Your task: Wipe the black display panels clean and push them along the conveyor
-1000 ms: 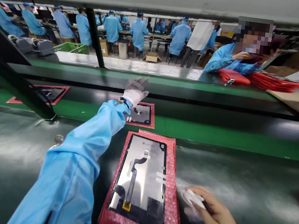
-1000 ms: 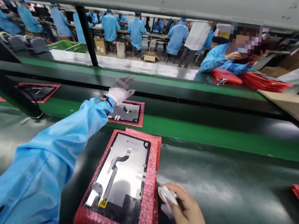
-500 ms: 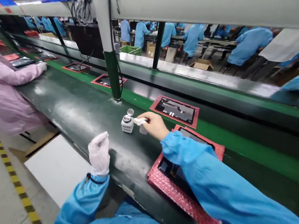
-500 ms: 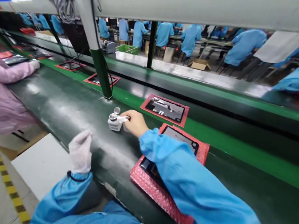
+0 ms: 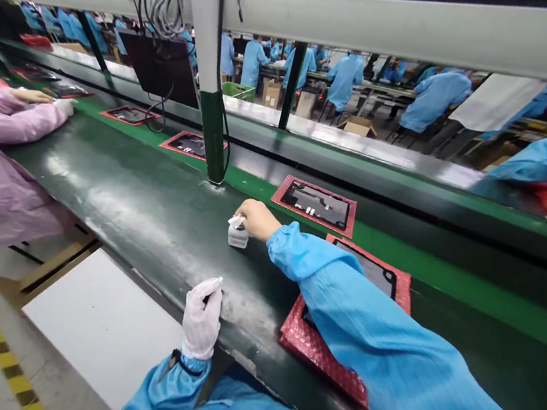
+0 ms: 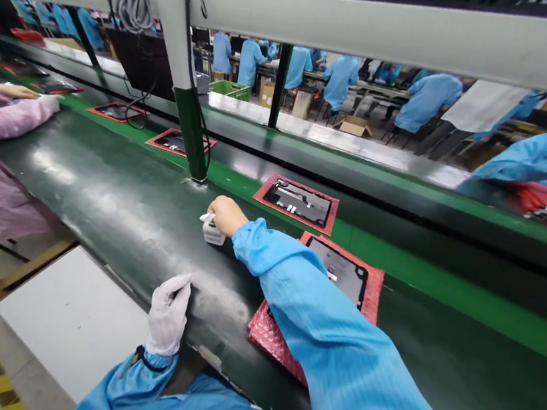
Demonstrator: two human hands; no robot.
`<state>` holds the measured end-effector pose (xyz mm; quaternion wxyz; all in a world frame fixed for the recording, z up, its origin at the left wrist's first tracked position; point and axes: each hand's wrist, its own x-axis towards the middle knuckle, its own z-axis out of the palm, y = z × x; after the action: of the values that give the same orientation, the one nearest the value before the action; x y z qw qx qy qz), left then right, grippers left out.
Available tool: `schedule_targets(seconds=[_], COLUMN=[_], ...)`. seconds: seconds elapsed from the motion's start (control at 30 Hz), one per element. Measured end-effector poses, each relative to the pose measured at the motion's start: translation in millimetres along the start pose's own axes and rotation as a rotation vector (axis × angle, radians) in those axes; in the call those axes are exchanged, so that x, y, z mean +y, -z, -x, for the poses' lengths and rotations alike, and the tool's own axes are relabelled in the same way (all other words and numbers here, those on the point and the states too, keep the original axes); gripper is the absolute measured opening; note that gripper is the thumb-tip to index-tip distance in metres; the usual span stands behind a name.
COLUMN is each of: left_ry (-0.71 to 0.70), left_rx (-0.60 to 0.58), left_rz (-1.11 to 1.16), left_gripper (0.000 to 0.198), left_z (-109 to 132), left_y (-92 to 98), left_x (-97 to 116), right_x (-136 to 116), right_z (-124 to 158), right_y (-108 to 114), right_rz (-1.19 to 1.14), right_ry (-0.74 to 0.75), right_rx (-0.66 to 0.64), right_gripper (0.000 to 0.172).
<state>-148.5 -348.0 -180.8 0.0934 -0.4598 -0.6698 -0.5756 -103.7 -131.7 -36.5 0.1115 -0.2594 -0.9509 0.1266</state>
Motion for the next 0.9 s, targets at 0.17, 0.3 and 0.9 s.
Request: schedule_targets(seconds=[0.17, 0.3, 0.9], left_ry=[-0.025, -0.104, -0.775], left_rx=[0.006, -0.04, -0.637], left_rz=[-0.022, -0.039, 0.164], left_gripper=[0.017, 0.017, 0.033], left_z=[-1, -4, 0], left_y=[2.8, 10.5, -49.3], left_x=[0, 19, 106], right_x=[-6, 15, 134], right_z=[0, 28, 187], right_y=[7, 55, 23], right_rz=[-0.055, -0.385, -0.028], right_ry=[-0.036, -0.201, -0.344], right_rx=[-0.018, 0.147, 0.186], right_gripper=[0.03, 0.016, 0.031])
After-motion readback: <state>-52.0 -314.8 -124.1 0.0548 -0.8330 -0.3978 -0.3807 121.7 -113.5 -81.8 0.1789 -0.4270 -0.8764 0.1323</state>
